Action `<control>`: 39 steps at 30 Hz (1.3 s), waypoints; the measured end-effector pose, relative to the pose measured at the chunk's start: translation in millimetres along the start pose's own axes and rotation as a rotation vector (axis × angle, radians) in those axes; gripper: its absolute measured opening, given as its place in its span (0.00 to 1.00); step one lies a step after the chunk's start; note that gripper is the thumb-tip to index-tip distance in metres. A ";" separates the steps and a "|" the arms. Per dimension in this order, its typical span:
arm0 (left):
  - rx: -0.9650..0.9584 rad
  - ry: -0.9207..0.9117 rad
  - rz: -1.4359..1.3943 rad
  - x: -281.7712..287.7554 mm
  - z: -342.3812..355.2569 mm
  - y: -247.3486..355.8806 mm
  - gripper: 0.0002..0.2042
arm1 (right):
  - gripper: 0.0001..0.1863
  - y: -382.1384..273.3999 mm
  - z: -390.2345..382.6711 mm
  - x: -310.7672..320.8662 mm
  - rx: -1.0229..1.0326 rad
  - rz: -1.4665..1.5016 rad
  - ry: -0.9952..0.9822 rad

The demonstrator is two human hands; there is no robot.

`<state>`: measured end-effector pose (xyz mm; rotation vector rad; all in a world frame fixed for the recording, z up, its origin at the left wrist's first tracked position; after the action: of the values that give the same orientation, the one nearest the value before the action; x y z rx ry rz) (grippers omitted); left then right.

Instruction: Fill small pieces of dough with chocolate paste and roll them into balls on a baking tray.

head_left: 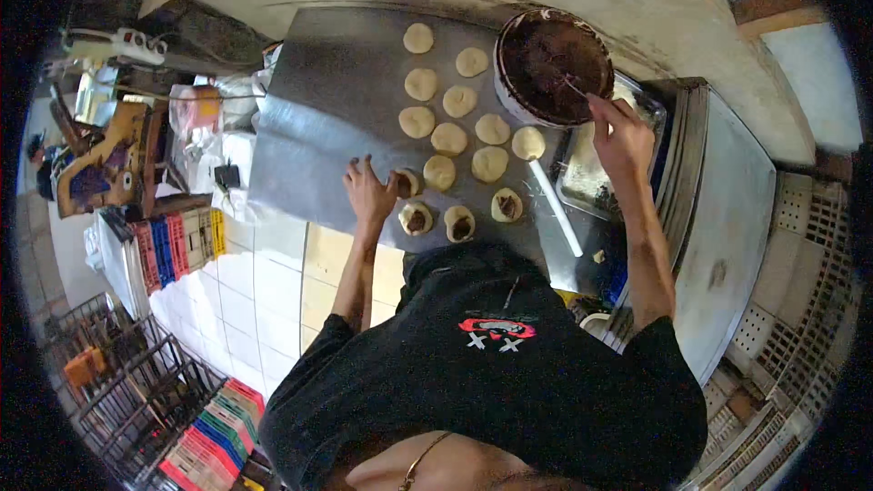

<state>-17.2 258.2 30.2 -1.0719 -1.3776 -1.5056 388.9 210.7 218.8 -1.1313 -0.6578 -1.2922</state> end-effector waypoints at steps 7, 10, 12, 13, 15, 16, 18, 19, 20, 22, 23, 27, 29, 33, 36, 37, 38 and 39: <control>-0.232 -0.340 -0.127 -69.3 -25.7 86.3 0.28 | 0.19 10.0 10.6 -72.4 0.226 -0.327 -0.419; -0.213 -0.310 0.001 -68.1 -25.5 98.1 0.26 | 0.17 10.2 2.8 -84.3 0.266 -0.330 -0.640; -0.237 -0.372 0.011 -62.2 -22.6 101.5 0.24 | 0.10 15.9 8.4 -70.9 0.152 -0.089 -0.554; -0.230 -0.520 0.014 -65.6 -23.5 100.1 0.22 | 0.10 19.4 6.7 -68.0 0.149 -0.082 -0.557; -0.280 -0.466 -0.065 -38.1 -23.5 108.3 0.19 | 0.08 38.8 3.1 -57.9 -0.076 0.157 -0.488; -0.352 -0.395 -0.155 -18.5 -23.4 118.0 0.16 | 0.08 42.9 -1.5 -54.5 -0.127 0.215 -0.458; -0.205 -0.458 -0.640 7.2 -25.9 119.3 0.15 | 0.07 48.0 -17.2 -49.7 -0.273 0.411 -0.437; -0.036 -0.516 -1.097 16.5 -28.7 119.4 0.14 | 0.07 56.4 -32.5 -53.1 -0.500 0.549 -0.452; 0.030 -0.580 -1.059 22.5 -33.4 119.3 0.15 | 0.07 46.2 -38.0 -41.4 -0.446 0.585 -0.376; 0.263 -0.710 -1.470 31.5 -41.6 135.8 0.17 | 0.07 20.9 -54.2 -27.2 -0.434 0.756 -0.293; 0.527 -0.823 -1.882 34.2 -51.7 149.3 0.19 | 0.08 11.0 -63.7 -19.2 -0.487 0.874 -0.208; 0.571 -0.887 -2.362 82.8 -56.8 201.6 0.21 | 0.08 -55.1 -83.3 21.2 -0.213 0.811 -0.012; 0.519 -0.973 -2.488 103.9 -62.7 223.7 0.22 | 0.09 -77.2 -89.1 37.5 -0.093 0.678 0.091; 0.540 -1.004 -2.667 121.1 -69.6 237.5 0.24 | 0.09 -91.4 -97.0 56.8 0.072 0.531 0.233; 0.647 -0.855 -2.936 122.1 -63.5 221.5 0.23 | 0.09 -83.4 -101.8 59.0 0.113 0.490 0.220; 0.616 -0.834 -2.941 121.4 -60.6 214.3 0.23 | 0.08 -78.8 -103.2 59.9 0.115 0.482 0.216; 0.604 -0.770 -2.998 119.9 -55.9 203.9 0.23 | 0.07 -74.1 -104.0 60.7 0.116 0.474 0.212; 0.674 -0.665 -3.019 112.2 -51.9 188.8 0.23 | 0.07 -68.9 -103.8 61.6 0.116 0.478 0.208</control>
<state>124.0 190.3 192.5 -1.1294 1.4197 0.4070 315.3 98.6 255.4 -0.9678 -0.2785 -0.9313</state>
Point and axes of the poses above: each hand's wrist, its own z-axis towards the middle knuckle, its own x-axis out of the back of the hand, y = z × x, the point moved 9 cm from there along z, towards the middle knuckle, and after that the axes turned 3 degrees about -z, right-handed, at the moved point
